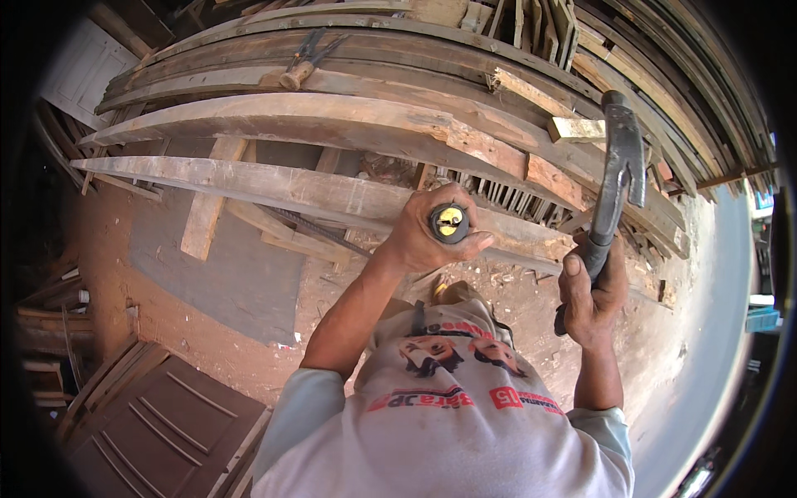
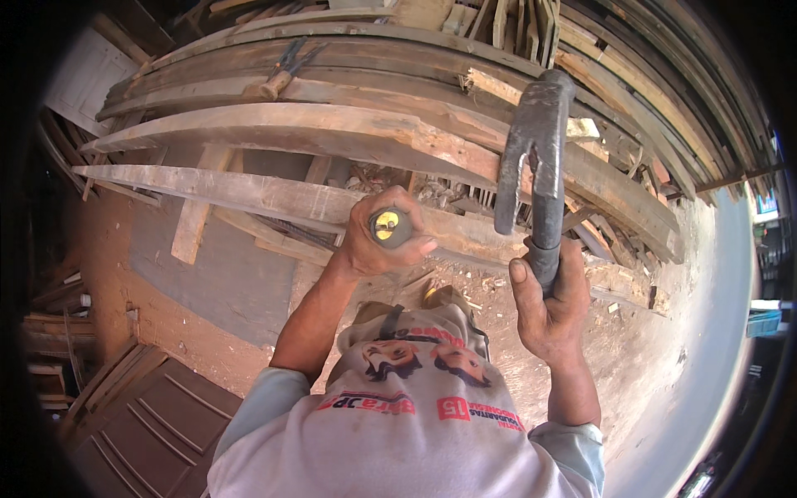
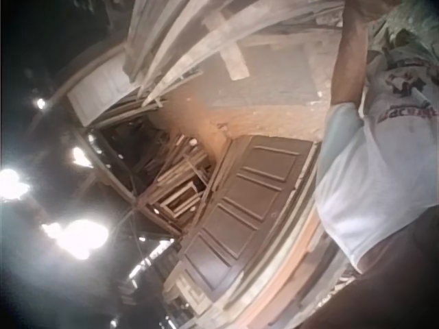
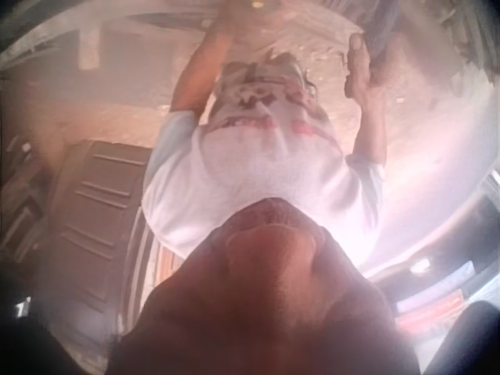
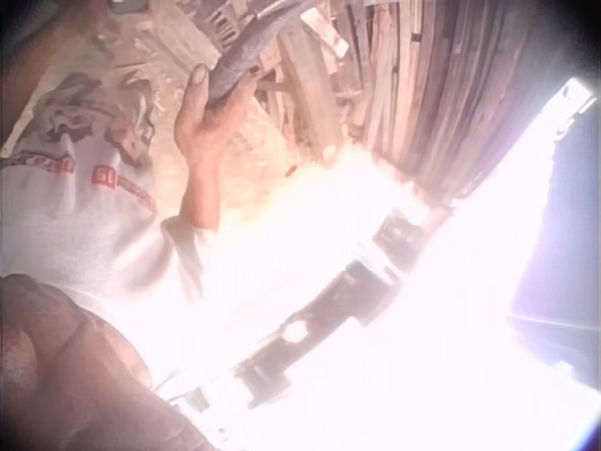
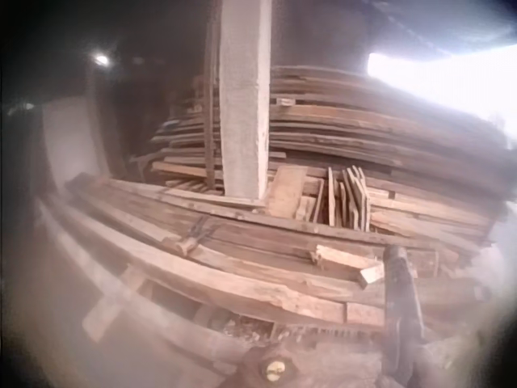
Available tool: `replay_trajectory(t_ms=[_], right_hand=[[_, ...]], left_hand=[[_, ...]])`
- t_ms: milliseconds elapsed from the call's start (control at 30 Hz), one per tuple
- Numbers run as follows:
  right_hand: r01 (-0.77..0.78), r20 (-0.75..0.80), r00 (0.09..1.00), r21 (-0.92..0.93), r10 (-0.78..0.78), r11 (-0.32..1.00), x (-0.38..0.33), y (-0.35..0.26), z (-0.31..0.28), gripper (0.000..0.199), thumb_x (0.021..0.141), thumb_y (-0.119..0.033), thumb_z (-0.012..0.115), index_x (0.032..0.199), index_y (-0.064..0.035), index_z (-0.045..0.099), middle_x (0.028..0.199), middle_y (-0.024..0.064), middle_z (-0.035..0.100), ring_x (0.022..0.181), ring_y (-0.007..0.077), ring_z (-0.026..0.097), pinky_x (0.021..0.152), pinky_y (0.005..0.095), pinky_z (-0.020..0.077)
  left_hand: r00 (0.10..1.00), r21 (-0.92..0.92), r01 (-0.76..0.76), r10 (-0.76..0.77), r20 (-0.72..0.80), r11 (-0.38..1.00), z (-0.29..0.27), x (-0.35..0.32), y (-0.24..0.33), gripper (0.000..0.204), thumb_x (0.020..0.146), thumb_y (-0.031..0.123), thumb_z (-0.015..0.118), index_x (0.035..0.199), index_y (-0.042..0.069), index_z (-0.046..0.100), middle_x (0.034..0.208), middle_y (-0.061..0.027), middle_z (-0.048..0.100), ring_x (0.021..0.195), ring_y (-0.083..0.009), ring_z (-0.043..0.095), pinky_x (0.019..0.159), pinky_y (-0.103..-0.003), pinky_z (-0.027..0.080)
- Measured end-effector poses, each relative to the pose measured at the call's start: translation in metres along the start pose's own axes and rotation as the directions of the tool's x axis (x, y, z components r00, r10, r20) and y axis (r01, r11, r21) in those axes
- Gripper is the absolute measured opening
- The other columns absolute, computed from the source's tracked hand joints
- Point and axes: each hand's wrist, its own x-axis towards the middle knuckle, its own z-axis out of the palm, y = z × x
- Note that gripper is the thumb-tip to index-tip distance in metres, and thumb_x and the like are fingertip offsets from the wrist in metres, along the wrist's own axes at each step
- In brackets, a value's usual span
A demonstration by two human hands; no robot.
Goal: The person uses a hammer to drive nails into a wooden plank. They then use pliers to bend and break a metal rod attached to the plank. The person continues hammering nails into the plank.
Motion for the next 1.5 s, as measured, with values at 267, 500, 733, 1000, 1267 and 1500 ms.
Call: replay_trajectory(t_ms=[267, 500, 733, 1000, 1267, 1500], right_hand=[[0.257, 0.419, 0.906, -0.658, 0.061, 0.708, -0.004, -0.053, -0.012, 0.032, 0.098, -0.015, 0.069, 0.121, -0.0005, 0.053, 0.081, 0.0226, 0.065, 0.067, 0.0374, 0.070, 0.062, 0.0423, 0.0539], [0.459, -0.301, 0.852, 0.033, -0.429, 0.888, -0.010, -0.089, -0.025, 0.026, 0.110, -0.028, 0.051, 0.119, -0.0042, 0.050, 0.069, 0.0004, 0.048, 0.048, 0.0073, 0.042, 0.042, 0.0242, 0.0379], [0.170, 0.318, 0.945, -0.688, 0.082, 0.705, -0.021, -0.084, -0.002, 0.027, 0.102, -0.020, 0.064, 0.116, -0.0006, 0.052, 0.068, 0.0224, 0.060, 0.061, 0.0442, 0.065, 0.057, 0.0538, 0.0485], [0.647, -0.359, 0.724, 0.059, -0.589, 0.760, -0.007, -0.104, -0.006, 0.024, 0.111, -0.029, 0.050, 0.112, -0.0046, 0.051, 0.066, -0.0034, 0.043, 0.047, 0.0065, 0.040, 0.039, 0.0226, 0.0360], [0.168, -0.162, 0.959, -0.341, -0.234, 0.925, -0.023, -0.094, -0.015, 0.026, 0.107, -0.024, 0.060, 0.116, -0.0004, 0.053, 0.064, 0.0018, 0.048, 0.050, 0.0092, 0.043, 0.047, 0.0318, 0.0385], [0.188, 0.156, 0.979, -0.473, -0.128, 0.861, -0.036, -0.057, -0.012, 0.015, 0.104, -0.015, 0.060, 0.108, -0.0024, 0.053, 0.069, 0.0031, 0.051, 0.048, 0.0183, 0.046, 0.045, 0.0350, 0.0394]], left_hand=[[0.993, -0.051, 0.105, -0.102, 0.060, 0.993, -0.002, 0.002, -0.005, 0.020, 0.076, 0.004, 0.081, 0.086, 0.008, 0.064, 0.082, -0.0025, 0.069, 0.077, -0.0110, 0.067, 0.071, -0.028, 0.054], [0.997, 0.018, 0.067, -0.067, 0.033, 0.998, 0.003, 0.001, -0.012, 0.019, 0.081, 0.009, 0.082, 0.088, 0.007, 0.065, 0.082, -0.0045, 0.071, 0.074, -0.0106, 0.067, 0.068, -0.029, 0.054], [0.992, 0.093, 0.090, -0.097, 0.076, 0.992, 0.001, 0.003, -0.013, 0.026, 0.081, 0.012, 0.083, 0.100, 0.008, 0.065, 0.088, -0.0059, 0.074, 0.084, -0.0122, 0.070, 0.079, -0.034, 0.056], [0.998, 0.078, 0.063, -0.064, 0.011, 0.995, 0.001, 0.001, -0.014, 0.018, 0.083, 0.013, 0.082, 0.090, 0.007, 0.066, 0.079, -0.0046, 0.070, 0.073, -0.0085, 0.064, 0.066, -0.030, 0.054], [0.996, 0.058, 0.091, -0.092, 0.007, 0.994, 0.001, 0.004, -0.013, 0.017, 0.084, 0.014, 0.082, 0.088, 0.006, 0.067, 0.077, -0.0047, 0.071, 0.072, -0.0080, 0.064, 0.065, -0.030, 0.054], [0.998, 0.023, 0.037, -0.038, 0.044, 0.999, 0.006, 0.005, -0.018, 0.017, 0.084, 0.013, 0.082, 0.087, 0.006, 0.067, 0.078, -0.0045, 0.072, 0.071, -0.0078, 0.064, 0.065, -0.030, 0.054]])
